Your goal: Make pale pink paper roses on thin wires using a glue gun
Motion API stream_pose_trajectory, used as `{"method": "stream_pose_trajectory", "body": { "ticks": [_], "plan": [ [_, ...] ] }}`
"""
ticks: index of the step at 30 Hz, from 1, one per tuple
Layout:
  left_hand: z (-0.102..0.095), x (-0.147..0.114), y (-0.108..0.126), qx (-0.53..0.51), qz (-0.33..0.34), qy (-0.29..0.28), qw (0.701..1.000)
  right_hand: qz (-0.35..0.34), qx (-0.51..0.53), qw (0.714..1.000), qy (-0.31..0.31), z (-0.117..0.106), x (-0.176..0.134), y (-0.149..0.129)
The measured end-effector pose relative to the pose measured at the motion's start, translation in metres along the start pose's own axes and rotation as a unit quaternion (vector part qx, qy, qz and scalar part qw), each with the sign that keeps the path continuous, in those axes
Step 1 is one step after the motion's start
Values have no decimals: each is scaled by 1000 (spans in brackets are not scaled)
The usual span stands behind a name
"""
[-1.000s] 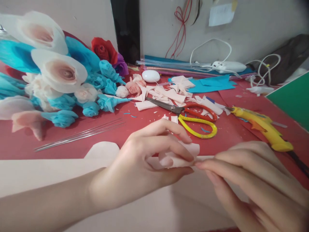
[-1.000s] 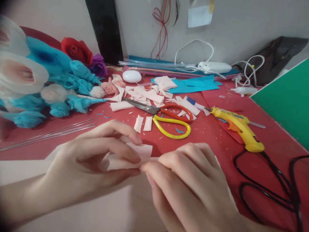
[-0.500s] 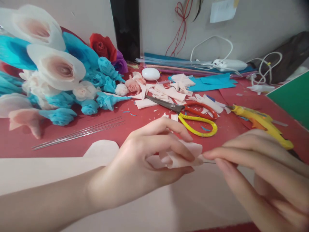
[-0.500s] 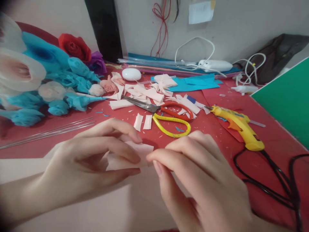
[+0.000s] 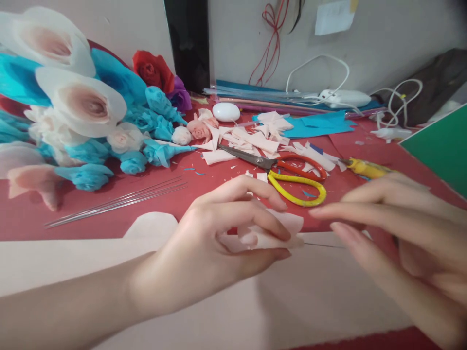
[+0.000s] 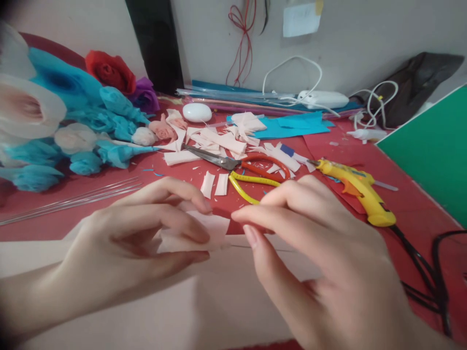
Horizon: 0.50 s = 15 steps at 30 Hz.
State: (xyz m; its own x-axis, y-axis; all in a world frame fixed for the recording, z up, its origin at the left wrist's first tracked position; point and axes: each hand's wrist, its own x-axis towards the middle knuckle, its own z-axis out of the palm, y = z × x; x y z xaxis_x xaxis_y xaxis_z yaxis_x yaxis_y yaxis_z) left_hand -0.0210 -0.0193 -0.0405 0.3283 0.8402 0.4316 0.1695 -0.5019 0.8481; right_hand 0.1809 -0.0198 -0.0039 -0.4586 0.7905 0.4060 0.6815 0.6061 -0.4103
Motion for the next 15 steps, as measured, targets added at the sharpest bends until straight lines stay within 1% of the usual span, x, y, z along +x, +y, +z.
{"method": "stream_pose_trajectory", "body": {
  "ticks": [2,3,6,9,11,14,15],
  "plan": [
    [1,0,0,-6,-9,7,1000,-1,11,998,-68,-5,2,3],
    [1,-1,0,-13,-11,9,1000,11,21,995,-102,-6,3,4],
    [1,-3,1,-28,-8,0,1000,55,86,981,-163,-6,7,6],
    [-1,-3,1,-18,-7,-17,1000,86,155,956,-232,-3,12,8],
    [-2,-3,1,-7,-12,-23,1000,113,190,945,-243,-2,15,11],
    [-2,-1,1,5,-15,-27,1000,163,216,939,-213,-6,19,16],
    [-2,0,1,9,-15,-24,1000,179,219,934,-217,-8,20,17]
  ]
}}
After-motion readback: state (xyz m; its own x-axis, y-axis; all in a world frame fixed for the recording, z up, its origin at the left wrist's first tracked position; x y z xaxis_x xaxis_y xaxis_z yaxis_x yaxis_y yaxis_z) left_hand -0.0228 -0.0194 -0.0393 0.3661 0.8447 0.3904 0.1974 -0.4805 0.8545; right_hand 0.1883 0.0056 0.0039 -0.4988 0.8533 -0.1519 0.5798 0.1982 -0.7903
